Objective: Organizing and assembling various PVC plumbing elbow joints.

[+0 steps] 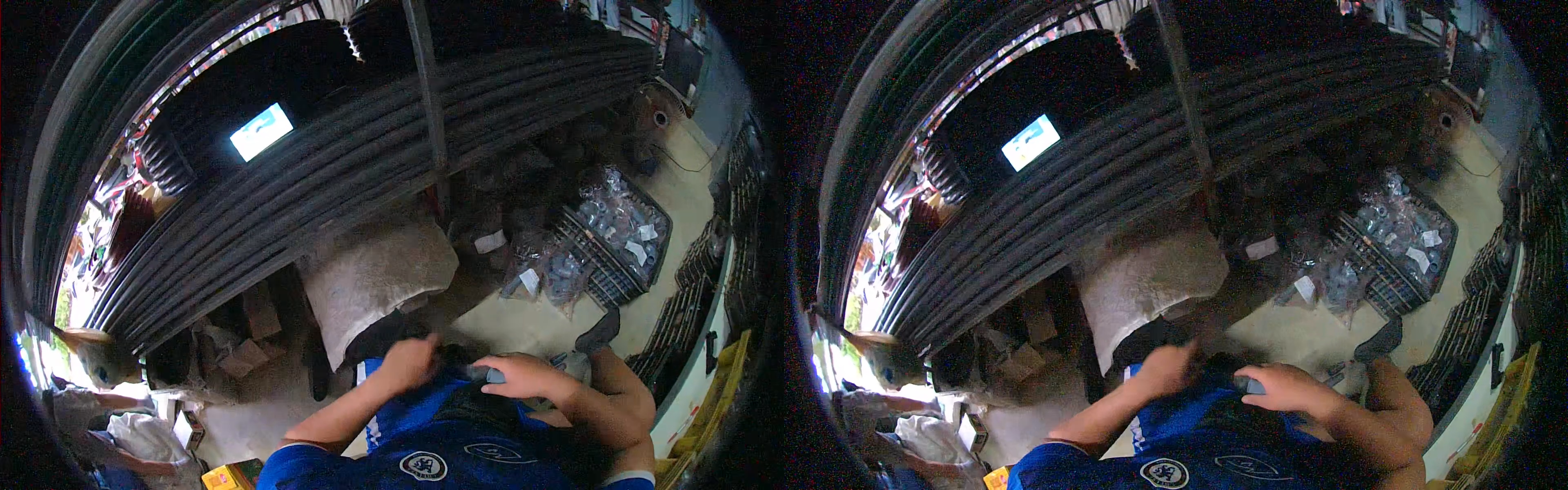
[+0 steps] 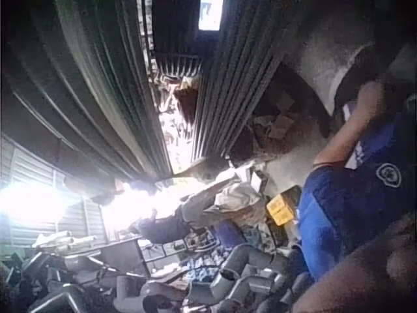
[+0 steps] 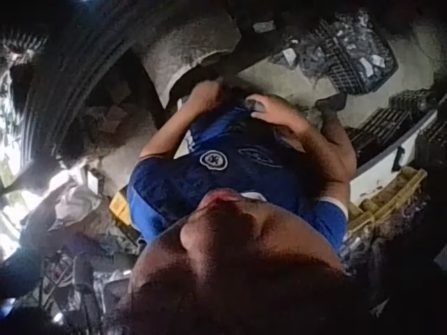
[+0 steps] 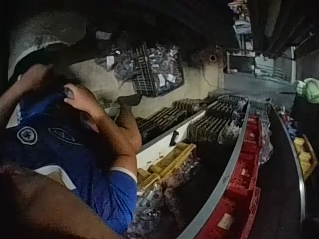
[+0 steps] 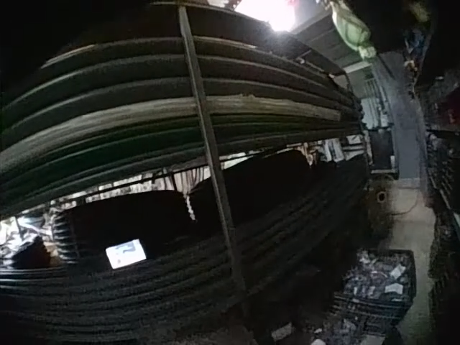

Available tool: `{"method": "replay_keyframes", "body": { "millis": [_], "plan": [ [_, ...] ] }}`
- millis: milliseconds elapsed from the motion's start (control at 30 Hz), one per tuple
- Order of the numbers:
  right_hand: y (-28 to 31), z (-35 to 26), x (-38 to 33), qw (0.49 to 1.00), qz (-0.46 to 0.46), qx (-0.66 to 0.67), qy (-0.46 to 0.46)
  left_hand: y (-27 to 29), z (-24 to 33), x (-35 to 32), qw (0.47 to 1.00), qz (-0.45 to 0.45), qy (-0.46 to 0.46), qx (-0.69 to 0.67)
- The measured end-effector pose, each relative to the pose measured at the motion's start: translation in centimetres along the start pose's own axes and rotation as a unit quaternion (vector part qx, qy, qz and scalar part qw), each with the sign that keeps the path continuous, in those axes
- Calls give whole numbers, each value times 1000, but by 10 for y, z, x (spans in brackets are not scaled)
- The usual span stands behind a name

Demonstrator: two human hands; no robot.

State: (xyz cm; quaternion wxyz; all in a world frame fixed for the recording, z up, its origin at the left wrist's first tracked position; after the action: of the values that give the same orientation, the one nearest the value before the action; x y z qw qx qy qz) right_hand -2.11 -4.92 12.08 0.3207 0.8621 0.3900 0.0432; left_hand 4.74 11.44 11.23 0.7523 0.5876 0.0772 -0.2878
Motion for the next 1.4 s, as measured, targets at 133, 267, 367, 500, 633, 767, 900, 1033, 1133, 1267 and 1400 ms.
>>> {"method": "replay_keyframes", "body": {
  "millis": [133, 267, 367, 500, 633, 767, 900, 1033, 1133, 1267, 1400],
  "plan": [
    [-30, 34, 20, 999, 45, -5, -25, -33, -7, -13, 966, 206, -117, 103],
    [-42, 54, 72, 982, 172, 21, 78, -14, -18, -2, 968, 235, -45, 72],
    [-72, 79, 113, 985, 139, 86, 51, -28, -23, 11, 994, 94, -34, 37],
    [-91, 144, 104, 979, 186, 86, -6, -37, -12, -6, 979, 120, -163, 18],
    [-45, 83, 122, 973, 222, 57, 13, -13, -22, -11, 965, 163, -190, -72],
    [13, 45, 132, 933, 336, -121, -46, 16, -36, 27, 979, 149, -141, -5],
    [31, 17, 166, 919, 359, -156, 53, 64, -65, 68, 957, 260, -127, 9],
    [-30, 127, 188, 969, 236, -63, -47, 23, -40, 78, 978, 196, -55, 43],
    [-27, 80, 150, 984, 136, -73, 87, 10, -15, 65, 946, 301, -117, 15],
    [23, 104, 71, 977, 139, -157, 26, 34, 24, 29, 973, 176, -103, -108],
    [74, 91, -13, 983, 123, 50, -124, 120, 85, -41, 855, 148, -362, -341]
  ]
}}
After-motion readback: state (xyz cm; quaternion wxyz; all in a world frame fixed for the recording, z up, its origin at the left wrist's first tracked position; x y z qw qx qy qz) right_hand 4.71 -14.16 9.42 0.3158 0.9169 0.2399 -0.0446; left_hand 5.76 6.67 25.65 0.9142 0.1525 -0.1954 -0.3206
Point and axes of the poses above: each hand's wrist, its own x-axis towards the middle knuckle, its own y-axis out of the back of the hand, z = x × y, the point moved 9 cm from there along x, towards the middle knuckle, and after that the axes turned 13 degrees about y, right-handed, at the moved point
